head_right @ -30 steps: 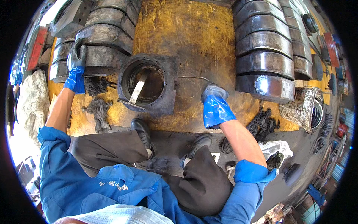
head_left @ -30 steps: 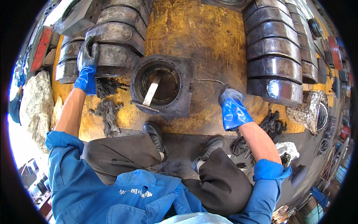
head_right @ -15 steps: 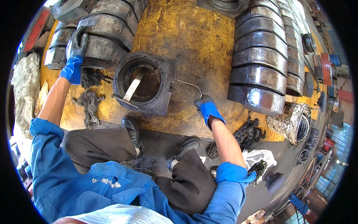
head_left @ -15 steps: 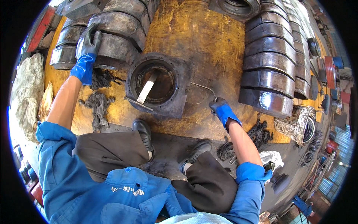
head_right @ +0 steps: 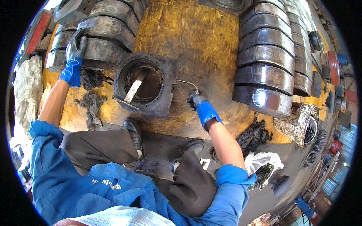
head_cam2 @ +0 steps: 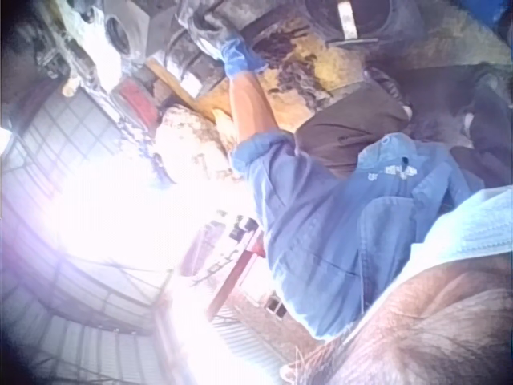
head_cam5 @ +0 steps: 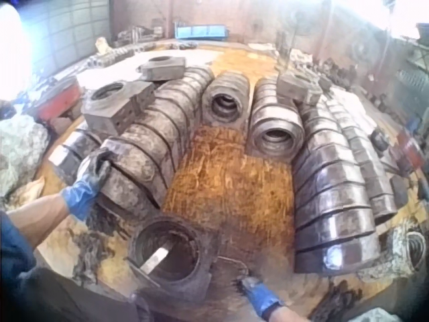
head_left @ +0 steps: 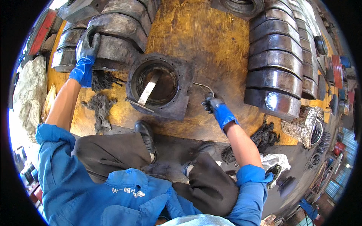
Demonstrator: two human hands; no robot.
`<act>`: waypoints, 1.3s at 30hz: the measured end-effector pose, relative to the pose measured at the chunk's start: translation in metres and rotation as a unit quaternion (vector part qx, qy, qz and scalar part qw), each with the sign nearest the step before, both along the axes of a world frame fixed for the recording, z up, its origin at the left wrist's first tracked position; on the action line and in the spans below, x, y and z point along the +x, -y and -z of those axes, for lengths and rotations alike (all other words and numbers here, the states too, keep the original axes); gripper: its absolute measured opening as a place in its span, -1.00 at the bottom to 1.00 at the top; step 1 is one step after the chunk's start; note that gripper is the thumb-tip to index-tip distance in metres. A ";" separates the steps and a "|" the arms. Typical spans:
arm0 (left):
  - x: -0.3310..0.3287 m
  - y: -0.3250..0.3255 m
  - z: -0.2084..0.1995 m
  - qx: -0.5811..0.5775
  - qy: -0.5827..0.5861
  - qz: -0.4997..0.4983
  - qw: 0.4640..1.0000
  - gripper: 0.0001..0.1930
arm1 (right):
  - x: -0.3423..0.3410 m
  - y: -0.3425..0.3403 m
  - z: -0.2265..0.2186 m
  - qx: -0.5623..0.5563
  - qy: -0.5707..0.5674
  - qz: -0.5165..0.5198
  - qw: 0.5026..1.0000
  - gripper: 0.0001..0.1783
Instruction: The person sits on the floor and uses a metal scraper to clean the inner surface of a circular metal ring. They repeatedly scrape the inside of the ring and then use the tool to scrape the inside of a larger, square metal component.
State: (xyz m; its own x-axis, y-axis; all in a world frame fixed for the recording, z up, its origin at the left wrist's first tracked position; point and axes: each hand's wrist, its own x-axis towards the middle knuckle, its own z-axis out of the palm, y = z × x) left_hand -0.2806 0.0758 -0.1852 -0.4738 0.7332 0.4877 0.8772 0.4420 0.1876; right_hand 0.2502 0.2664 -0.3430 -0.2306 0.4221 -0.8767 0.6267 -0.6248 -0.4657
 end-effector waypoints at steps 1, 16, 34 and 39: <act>0.001 0.002 -0.001 0.000 -0.002 -0.002 1.000 -0.55 | 0.004 -0.004 -0.002 0.005 -0.003 0.005 1.000 -0.76; 0.007 -0.011 -0.002 0.009 0.012 0.006 1.000 -0.56 | 0.009 -0.010 0.057 -0.098 -0.041 0.098 0.989 -0.60; 0.002 0.005 -0.001 0.014 -0.027 -0.039 0.999 -0.53 | 0.018 -0.019 0.035 -0.034 -0.022 0.059 0.997 -0.42; 0.009 -0.002 -0.009 0.018 -0.019 -0.031 0.999 -0.53 | -0.032 0.010 0.023 -0.016 0.025 0.068 0.997 -0.47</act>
State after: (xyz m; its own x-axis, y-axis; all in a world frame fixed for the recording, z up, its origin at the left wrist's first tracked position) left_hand -0.2712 0.0783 -0.1767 -0.4988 0.6843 0.5319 0.8548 0.4899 0.1713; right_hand 0.2182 0.2568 -0.3660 -0.1283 0.4180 -0.8993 0.5565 -0.7203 -0.4142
